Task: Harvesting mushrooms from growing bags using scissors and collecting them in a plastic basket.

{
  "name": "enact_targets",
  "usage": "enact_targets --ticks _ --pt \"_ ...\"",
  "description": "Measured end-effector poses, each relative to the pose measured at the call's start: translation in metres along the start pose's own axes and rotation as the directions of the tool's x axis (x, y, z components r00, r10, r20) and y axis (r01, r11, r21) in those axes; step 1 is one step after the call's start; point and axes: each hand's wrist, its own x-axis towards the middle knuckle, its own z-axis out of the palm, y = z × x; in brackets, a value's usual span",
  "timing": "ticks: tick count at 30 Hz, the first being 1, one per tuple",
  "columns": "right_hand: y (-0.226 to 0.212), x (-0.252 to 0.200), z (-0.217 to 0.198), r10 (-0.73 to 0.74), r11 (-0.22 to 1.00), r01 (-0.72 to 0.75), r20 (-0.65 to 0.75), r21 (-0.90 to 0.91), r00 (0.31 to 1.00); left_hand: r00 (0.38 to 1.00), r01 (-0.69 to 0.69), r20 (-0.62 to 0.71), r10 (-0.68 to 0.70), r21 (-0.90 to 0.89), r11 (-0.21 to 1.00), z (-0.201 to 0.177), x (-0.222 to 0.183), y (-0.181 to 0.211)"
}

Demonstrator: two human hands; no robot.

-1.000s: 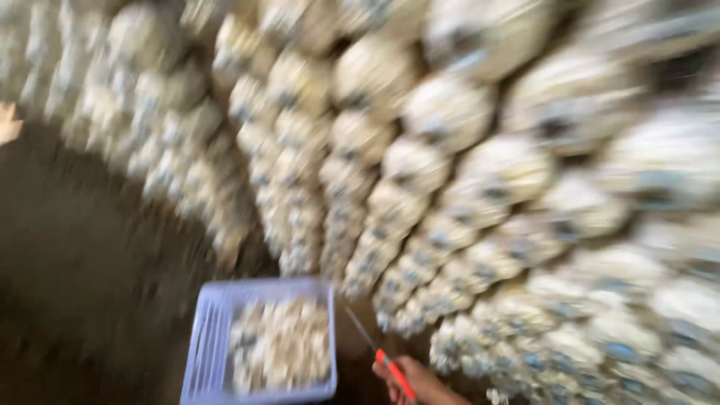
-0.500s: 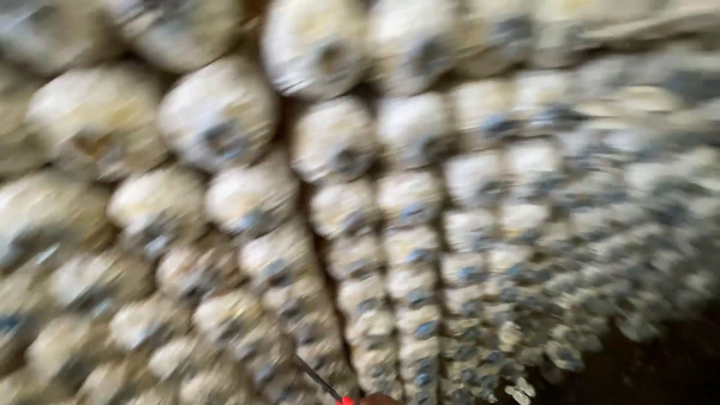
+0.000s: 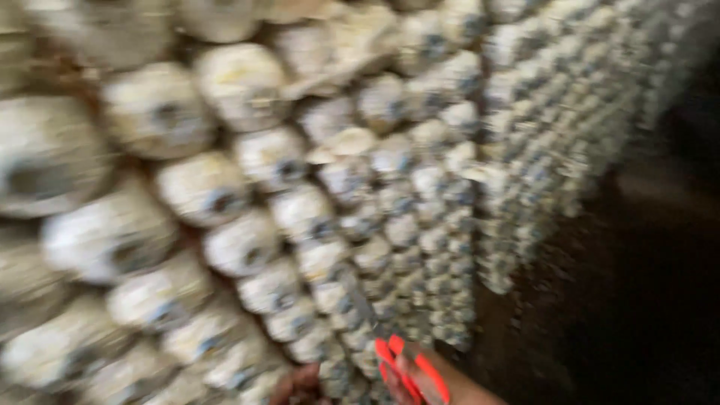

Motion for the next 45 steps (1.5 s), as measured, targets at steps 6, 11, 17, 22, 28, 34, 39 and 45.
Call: enact_targets --ticks 6,11,17,22,28,34,39,45 --pt "-0.107 -0.001 -0.09 -0.404 0.769 0.548 0.415 -0.329 0.815 0.852 -0.381 0.51 0.12 0.447 0.809 0.134 0.064 0.009" --pt "-0.176 -0.052 -0.107 -0.55 0.68 0.653 0.357 -0.333 0.755 0.881 0.13 0.422 -0.214 0.219 0.967 0.248 0.095 -0.037" --pt "-0.2 -0.075 -0.153 -0.513 0.699 0.595 0.302 -0.396 0.804 0.839 0.525 0.319 -0.44 -0.266 0.808 0.331 0.142 -0.1" --pt "-0.213 -0.087 -0.163 -0.417 0.685 0.383 0.096 -0.62 0.904 0.813 0.574 0.335 -0.477 -0.317 0.755 0.37 0.202 -0.123" --pt "-0.222 -0.092 -0.176 -0.426 0.746 0.344 -0.012 -0.571 0.905 0.767 0.633 0.411 -0.494 -0.353 0.689 0.414 0.209 -0.067" --pt "-0.24 -0.097 -0.177 -0.451 0.72 0.323 -0.061 -0.615 0.891 0.667 0.714 0.508 -0.546 -0.225 0.663 0.444 0.179 -0.055" --pt "-0.266 -0.098 -0.208 -0.293 0.916 0.224 -0.173 -0.333 0.94 0.585 0.794 0.338 -0.737 -0.052 0.606 0.471 0.171 -0.074" --pt "-0.339 -0.076 -0.29 -0.485 0.702 0.237 -0.206 -0.672 0.85 0.446 0.876 0.321 -0.836 0.037 0.481 0.519 0.206 -0.204"
